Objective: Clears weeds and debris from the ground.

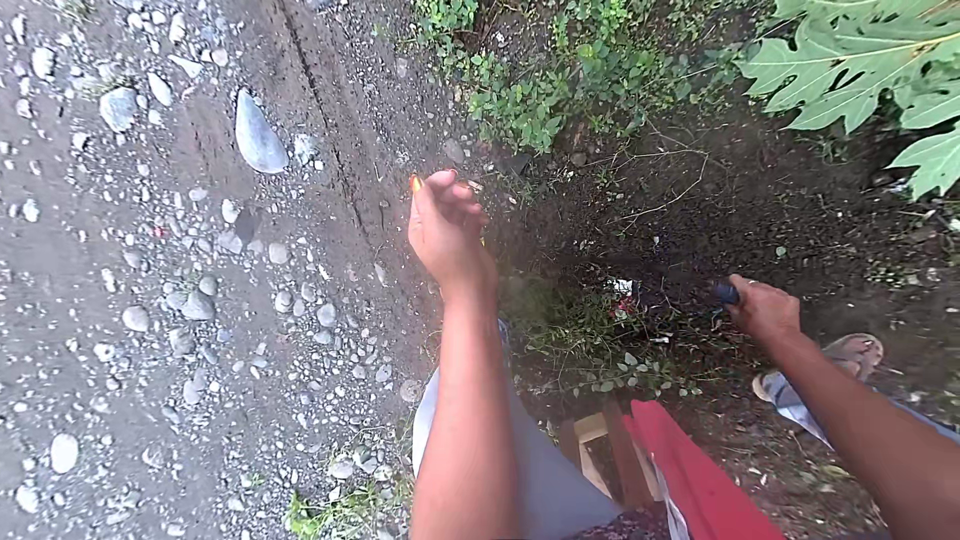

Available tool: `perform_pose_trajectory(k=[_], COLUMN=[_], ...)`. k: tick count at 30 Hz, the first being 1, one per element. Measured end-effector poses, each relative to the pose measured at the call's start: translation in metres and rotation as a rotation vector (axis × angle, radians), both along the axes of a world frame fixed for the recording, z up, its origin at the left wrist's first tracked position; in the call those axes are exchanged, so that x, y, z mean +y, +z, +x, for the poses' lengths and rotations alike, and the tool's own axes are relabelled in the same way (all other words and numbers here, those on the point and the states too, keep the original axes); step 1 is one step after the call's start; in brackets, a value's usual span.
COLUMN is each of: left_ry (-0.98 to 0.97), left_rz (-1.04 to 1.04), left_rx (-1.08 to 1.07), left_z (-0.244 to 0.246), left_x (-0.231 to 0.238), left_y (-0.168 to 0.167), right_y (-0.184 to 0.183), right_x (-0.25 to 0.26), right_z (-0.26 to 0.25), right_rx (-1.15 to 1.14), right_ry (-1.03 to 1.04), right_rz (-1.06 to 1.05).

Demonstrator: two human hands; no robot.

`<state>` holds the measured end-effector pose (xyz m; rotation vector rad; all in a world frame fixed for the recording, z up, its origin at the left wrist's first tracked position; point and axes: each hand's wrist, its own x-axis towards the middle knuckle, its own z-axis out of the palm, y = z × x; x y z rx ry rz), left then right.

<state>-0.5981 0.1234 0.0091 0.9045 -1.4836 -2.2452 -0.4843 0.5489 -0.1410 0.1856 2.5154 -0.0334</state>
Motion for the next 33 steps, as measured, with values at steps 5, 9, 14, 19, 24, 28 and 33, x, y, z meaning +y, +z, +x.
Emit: perform_pose_trajectory(k=[5, 9, 14, 19, 24, 28, 33], left_ry=[-0.010, -0.008, -0.008, -0.017, -0.015, -0.002, -0.018], left_rz=[-0.003, -0.010, -0.019, -0.013, -0.019, -0.021, -0.024], left_rx=[-0.002, 0.001, 0.003, 0.016, 0.015, -0.007, -0.006], left_z=[-0.002, -0.003, -0.004, 0.001, 0.000, -0.003, -0.002], left_x=[0.002, 0.002, -0.002, -0.005, -0.001, 0.001, 0.000], left_y=[0.001, -0.002, -0.002, -0.003, -0.002, -0.002, -0.005], right_y=[-0.010, -0.059, -0.072, -0.030, -0.016, -0.056, -0.054], right_x=[-0.078, -0.135, -0.054, -0.008, -0.044, -0.086, -0.030], right_z=[-0.036, -0.015, 0.046, 0.045, 0.005, 0.007, 0.037], right_rx=[0.152, 0.137, -0.407, -0.317, -0.013, 0.140, -0.375], right_ry=[-0.469, -0.712, -0.171, -0.128, -0.425, -0.651, -0.148], right_rz=[-0.306, -0.627, 0.006, 0.070, -0.195, -0.499, 0.029])
